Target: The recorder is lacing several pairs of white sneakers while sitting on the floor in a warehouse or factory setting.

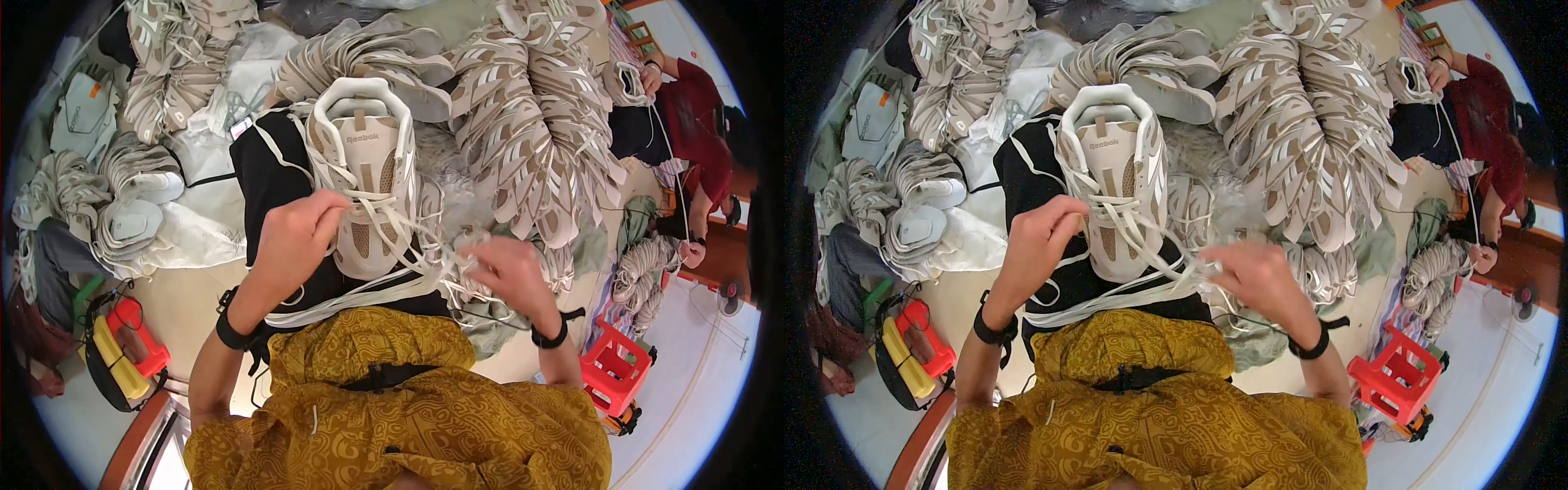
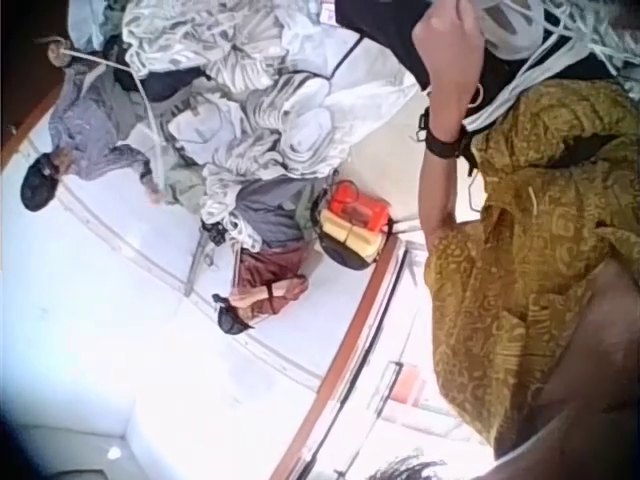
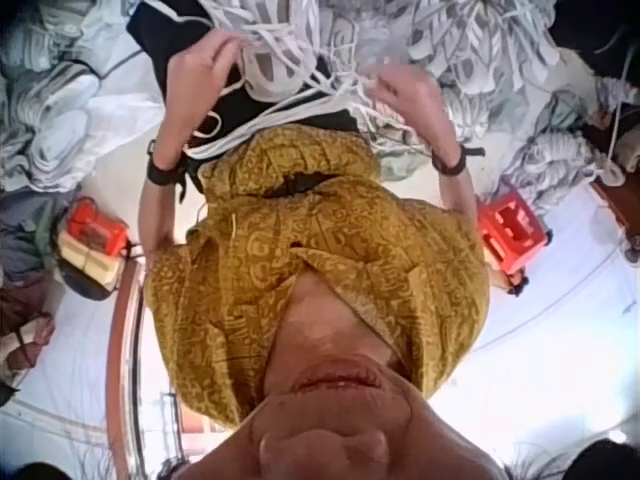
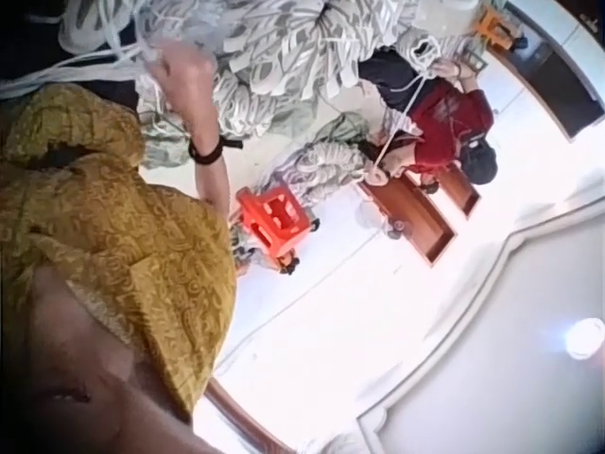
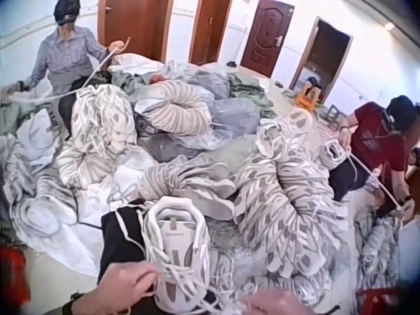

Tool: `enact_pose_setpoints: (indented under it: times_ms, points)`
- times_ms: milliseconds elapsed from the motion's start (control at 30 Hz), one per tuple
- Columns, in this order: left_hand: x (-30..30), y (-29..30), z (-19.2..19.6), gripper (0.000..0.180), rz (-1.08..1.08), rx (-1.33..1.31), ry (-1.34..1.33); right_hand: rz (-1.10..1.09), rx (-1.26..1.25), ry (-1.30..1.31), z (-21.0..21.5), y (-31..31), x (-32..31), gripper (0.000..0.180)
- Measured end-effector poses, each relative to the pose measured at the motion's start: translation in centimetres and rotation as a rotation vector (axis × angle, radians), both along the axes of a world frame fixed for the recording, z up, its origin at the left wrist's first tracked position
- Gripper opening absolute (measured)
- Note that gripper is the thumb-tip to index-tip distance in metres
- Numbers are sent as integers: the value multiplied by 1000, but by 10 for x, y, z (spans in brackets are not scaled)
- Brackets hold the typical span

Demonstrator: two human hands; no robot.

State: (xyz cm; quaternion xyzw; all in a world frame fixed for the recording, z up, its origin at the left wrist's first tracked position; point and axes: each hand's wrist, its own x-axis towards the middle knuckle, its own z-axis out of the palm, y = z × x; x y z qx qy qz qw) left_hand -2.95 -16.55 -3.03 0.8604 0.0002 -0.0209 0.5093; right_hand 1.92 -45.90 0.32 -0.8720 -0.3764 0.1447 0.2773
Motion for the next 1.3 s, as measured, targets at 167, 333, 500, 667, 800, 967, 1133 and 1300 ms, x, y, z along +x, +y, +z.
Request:
enact_pose_setpoints:
  times_ms: [167,333,500,667,800,967,1133,1300]
  points:
    - [10,-7,-9,17,-9,248,-205,-117,-159,-274,-14,7,22,41]
    - [22,-10,-17,27,-61,467,-318,-51,214,-64,-19,64,26,48]
    - [32,5,-14,30,52,269,-228,-1,132,-211,-39,115,32,53]
    - [37,10,-11,31,37,192,-134,-44,157,-241,-39,128,34,55]
    - [41,12,-16,32,58,58,-73,-43,229,-320,-45,135,28,57]
    - [48,16,-19,28,59,-114,35,-110,107,-299,-48,146,20,61]
    - [53,21,-16,28,33,-297,148,-117,123,-146,-44,143,23,63]
    - [48,24,-15,27,10,-258,177,-38,224,172,-34,122,17,62]
